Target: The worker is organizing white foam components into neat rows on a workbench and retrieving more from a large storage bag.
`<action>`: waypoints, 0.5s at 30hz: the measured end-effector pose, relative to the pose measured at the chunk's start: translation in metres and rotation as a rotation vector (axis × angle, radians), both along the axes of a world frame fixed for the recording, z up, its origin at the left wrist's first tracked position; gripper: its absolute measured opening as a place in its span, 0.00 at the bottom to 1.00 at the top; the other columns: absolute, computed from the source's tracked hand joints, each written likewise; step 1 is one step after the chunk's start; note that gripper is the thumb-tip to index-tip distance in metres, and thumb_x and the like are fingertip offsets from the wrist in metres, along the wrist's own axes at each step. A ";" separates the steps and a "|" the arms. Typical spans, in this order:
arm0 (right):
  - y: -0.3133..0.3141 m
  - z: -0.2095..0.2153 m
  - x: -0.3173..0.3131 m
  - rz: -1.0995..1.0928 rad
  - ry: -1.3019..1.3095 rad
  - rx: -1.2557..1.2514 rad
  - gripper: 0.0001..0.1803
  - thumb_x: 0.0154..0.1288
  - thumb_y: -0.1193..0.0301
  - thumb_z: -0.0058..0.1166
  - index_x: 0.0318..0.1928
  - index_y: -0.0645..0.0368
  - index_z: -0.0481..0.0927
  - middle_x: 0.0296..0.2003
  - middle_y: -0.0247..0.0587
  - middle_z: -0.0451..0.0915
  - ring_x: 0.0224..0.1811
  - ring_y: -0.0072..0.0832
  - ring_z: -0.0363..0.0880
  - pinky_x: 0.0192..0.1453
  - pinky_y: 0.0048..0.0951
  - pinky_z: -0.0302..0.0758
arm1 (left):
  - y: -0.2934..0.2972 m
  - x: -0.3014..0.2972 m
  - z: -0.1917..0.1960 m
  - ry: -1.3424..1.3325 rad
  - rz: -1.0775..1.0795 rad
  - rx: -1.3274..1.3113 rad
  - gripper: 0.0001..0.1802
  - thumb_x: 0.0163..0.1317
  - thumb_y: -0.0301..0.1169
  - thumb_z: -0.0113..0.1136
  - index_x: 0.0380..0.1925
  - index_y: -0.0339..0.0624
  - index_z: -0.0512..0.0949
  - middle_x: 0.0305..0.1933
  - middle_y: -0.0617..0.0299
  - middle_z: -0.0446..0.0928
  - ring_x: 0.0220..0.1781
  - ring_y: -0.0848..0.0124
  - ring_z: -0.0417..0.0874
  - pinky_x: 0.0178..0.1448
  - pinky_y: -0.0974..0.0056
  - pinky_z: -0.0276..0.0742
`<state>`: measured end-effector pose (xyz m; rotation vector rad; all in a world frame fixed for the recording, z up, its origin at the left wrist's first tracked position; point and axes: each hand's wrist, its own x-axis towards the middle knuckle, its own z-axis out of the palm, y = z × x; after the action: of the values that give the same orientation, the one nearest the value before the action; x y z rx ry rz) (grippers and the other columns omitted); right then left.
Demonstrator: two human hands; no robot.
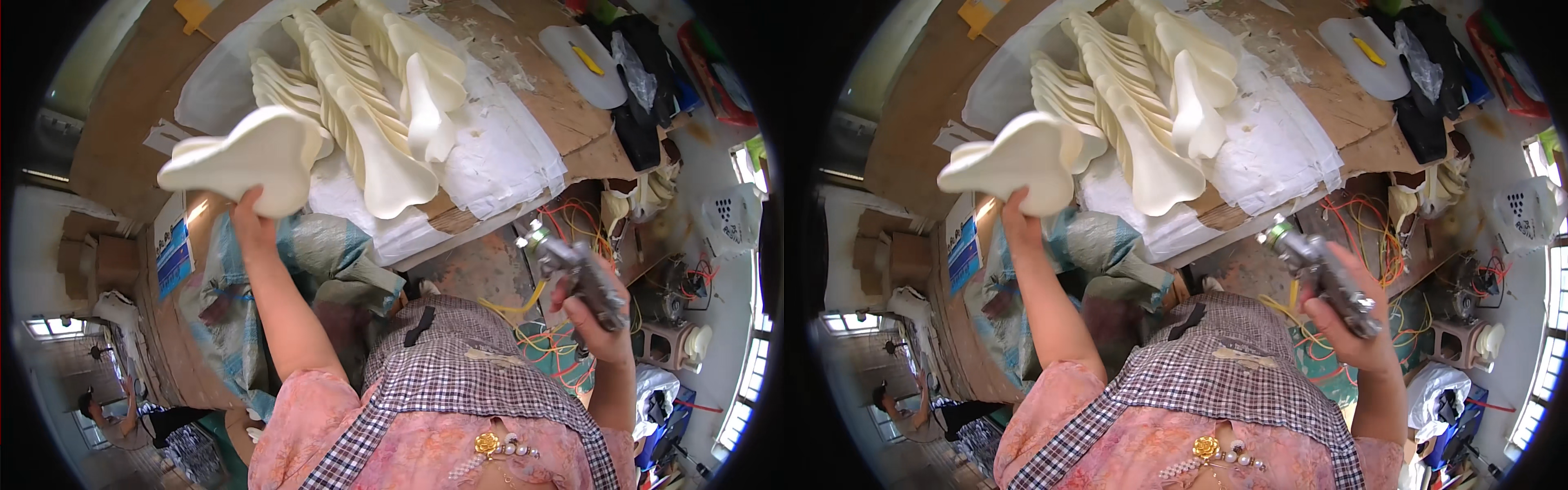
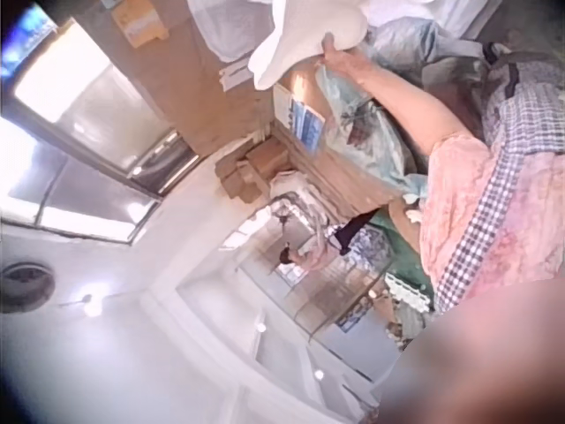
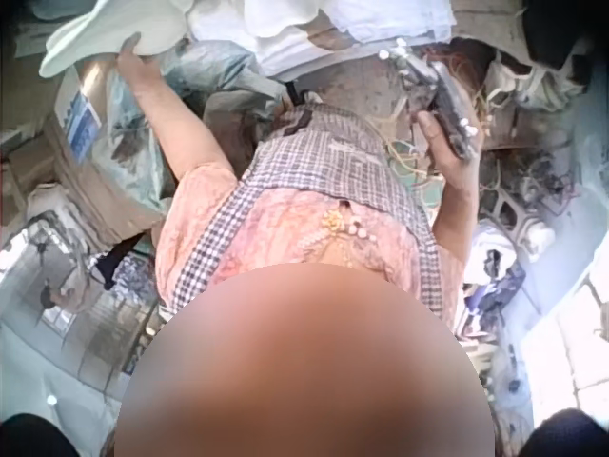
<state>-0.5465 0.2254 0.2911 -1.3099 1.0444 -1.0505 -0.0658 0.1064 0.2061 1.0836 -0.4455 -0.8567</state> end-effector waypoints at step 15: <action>0.007 0.007 -0.026 -0.190 -0.042 0.026 0.37 0.56 0.65 0.60 0.63 0.66 0.61 0.38 0.42 0.76 0.40 0.29 0.76 0.48 0.32 0.73 | -0.011 -0.113 -0.141 0.015 -0.447 0.221 0.34 0.36 0.20 0.55 0.52 0.30 0.68 0.48 0.54 0.74 0.50 0.60 0.75 0.56 0.63 0.71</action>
<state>-0.5721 0.2321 0.2985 -1.1793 1.1641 -1.1973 -0.1793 0.0952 0.0656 1.1992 -0.6028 -1.3314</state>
